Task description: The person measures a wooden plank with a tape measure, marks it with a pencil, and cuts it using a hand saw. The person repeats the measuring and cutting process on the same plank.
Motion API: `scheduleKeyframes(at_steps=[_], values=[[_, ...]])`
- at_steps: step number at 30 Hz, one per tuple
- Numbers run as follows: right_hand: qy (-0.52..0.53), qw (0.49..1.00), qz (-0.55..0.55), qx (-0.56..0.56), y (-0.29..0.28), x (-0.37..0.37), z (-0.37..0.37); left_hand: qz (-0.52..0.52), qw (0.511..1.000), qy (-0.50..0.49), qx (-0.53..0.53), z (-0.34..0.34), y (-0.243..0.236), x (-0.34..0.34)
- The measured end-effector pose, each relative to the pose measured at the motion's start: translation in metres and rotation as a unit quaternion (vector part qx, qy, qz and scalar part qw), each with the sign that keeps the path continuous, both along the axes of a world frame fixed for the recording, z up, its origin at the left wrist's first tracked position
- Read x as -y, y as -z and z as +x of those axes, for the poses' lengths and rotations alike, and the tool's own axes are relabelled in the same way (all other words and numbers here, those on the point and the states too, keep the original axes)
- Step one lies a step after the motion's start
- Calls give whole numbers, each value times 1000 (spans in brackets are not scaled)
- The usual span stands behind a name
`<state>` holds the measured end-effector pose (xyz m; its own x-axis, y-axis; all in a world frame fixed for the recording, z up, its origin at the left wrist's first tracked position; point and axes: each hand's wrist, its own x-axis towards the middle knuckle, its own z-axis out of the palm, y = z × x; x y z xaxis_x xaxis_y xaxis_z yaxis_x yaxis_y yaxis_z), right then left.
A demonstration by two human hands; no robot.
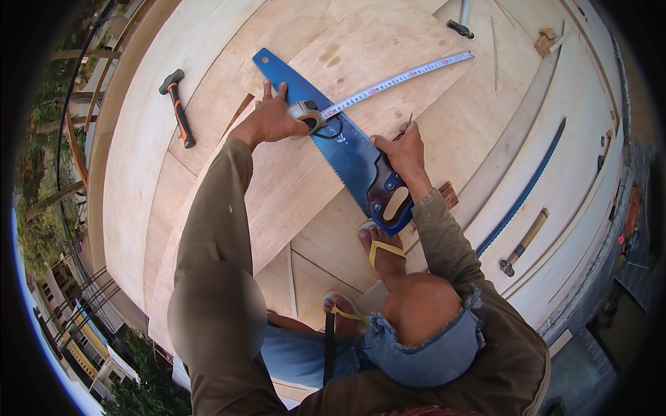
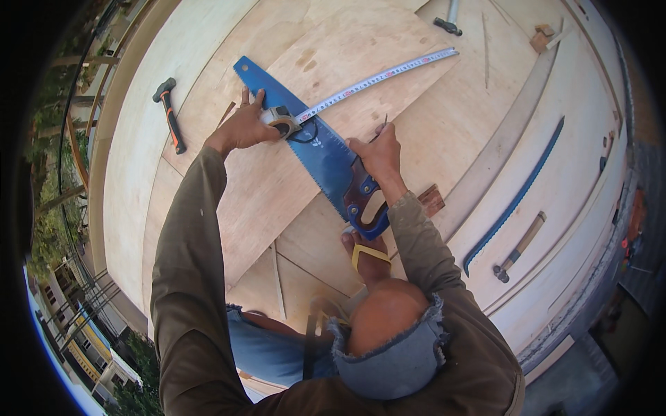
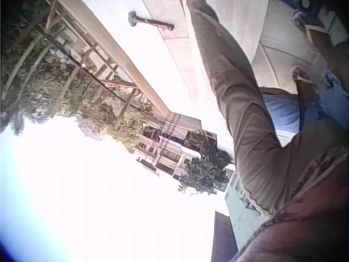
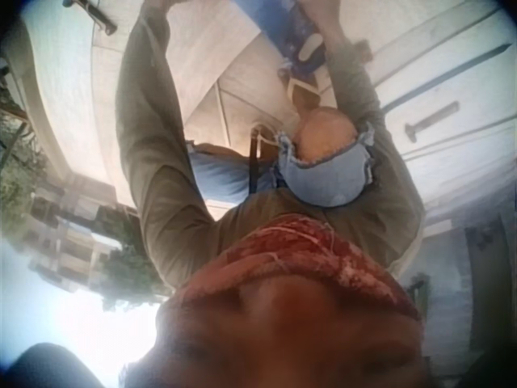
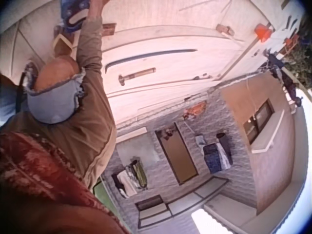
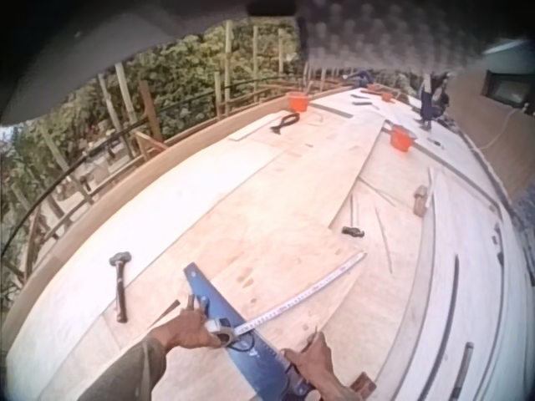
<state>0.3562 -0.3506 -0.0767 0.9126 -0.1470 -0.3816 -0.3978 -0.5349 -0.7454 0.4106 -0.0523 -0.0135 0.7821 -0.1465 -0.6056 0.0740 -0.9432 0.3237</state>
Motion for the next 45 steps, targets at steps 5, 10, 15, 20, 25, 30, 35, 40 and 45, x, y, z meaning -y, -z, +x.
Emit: scheduleKeyframes(at_steps=[5,10,15,20,25,30,35,40,45], values=[[-3,1000,4,1,-2,-1,-1,116,986,64,105,-54,-18,26],[-4,1000,16,8,-4,0,-2,58,997,-28,-48,-98,-30,53],[-11,999,26,19,2,2,-3,47,997,-40,-45,-112,-26,57],[-10,999,46,16,7,3,-3,60,995,-38,-69,-113,-22,55],[-19,999,39,17,7,3,-2,42,992,-56,-102,-109,-24,52],[-19,999,43,20,10,3,-2,13,985,-85,-151,-99,-24,46],[-10,997,71,20,12,3,-2,10,976,-103,-189,-92,-22,43],[-4,999,39,12,5,1,-2,-10,975,-110,-195,-92,-17,38],[-3,999,32,26,2,1,-3,-37,986,-116,-117,-102,-16,37]])
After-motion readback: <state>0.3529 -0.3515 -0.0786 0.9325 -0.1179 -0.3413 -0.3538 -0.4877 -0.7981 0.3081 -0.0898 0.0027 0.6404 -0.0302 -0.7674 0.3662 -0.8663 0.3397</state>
